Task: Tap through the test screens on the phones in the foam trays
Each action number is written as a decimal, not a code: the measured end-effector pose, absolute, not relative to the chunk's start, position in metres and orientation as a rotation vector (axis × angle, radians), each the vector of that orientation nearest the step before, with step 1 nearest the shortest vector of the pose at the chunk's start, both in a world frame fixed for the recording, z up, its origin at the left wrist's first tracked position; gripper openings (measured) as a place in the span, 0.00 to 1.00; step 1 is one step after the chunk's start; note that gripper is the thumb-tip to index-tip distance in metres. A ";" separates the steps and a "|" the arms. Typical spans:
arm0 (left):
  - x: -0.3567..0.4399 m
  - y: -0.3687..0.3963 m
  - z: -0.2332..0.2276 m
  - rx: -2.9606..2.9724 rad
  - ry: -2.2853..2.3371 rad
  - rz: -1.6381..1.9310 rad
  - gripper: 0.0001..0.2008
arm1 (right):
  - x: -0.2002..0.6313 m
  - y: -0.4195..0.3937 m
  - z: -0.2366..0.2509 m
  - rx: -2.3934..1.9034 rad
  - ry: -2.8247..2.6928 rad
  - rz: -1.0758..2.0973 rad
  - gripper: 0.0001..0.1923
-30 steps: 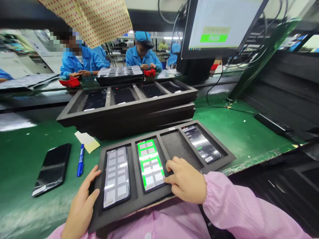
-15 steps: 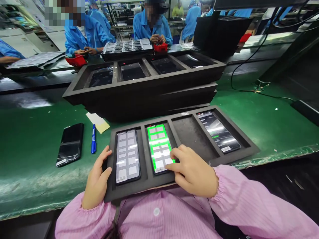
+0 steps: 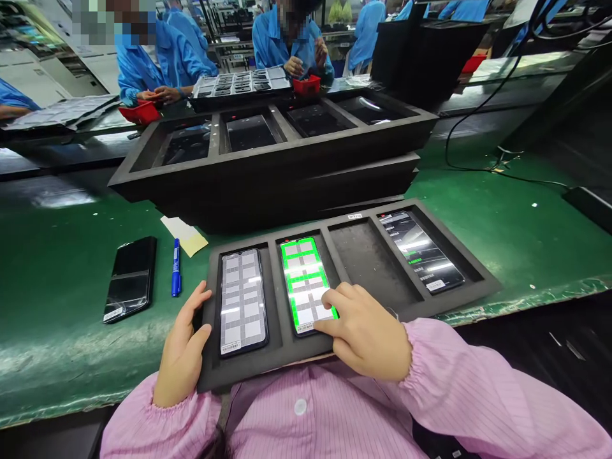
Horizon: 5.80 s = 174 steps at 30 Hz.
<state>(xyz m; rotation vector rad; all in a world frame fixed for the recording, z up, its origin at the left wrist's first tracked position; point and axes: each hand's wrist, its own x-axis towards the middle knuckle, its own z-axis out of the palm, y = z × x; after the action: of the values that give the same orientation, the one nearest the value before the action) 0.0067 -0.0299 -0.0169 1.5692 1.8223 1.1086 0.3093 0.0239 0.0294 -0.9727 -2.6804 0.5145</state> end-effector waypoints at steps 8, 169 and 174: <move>0.005 -0.030 -0.015 1.573 1.834 1.098 0.19 | 0.328 0.026 0.029 -1.095 -2.692 0.510 0.21; 0.083 -0.046 -0.030 1.488 1.770 1.091 0.25 | 0.379 0.053 0.013 -1.091 -2.442 0.350 0.20; 0.085 -0.044 -0.024 1.409 1.791 1.067 0.25 | 0.379 0.055 0.011 -1.095 -2.402 0.398 0.20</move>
<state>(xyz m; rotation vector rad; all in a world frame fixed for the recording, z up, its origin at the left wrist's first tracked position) 0.0853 -0.0440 -0.0241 1.4090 1.7912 1.0675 0.3788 0.0546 0.0109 -1.0953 -2.4022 0.3981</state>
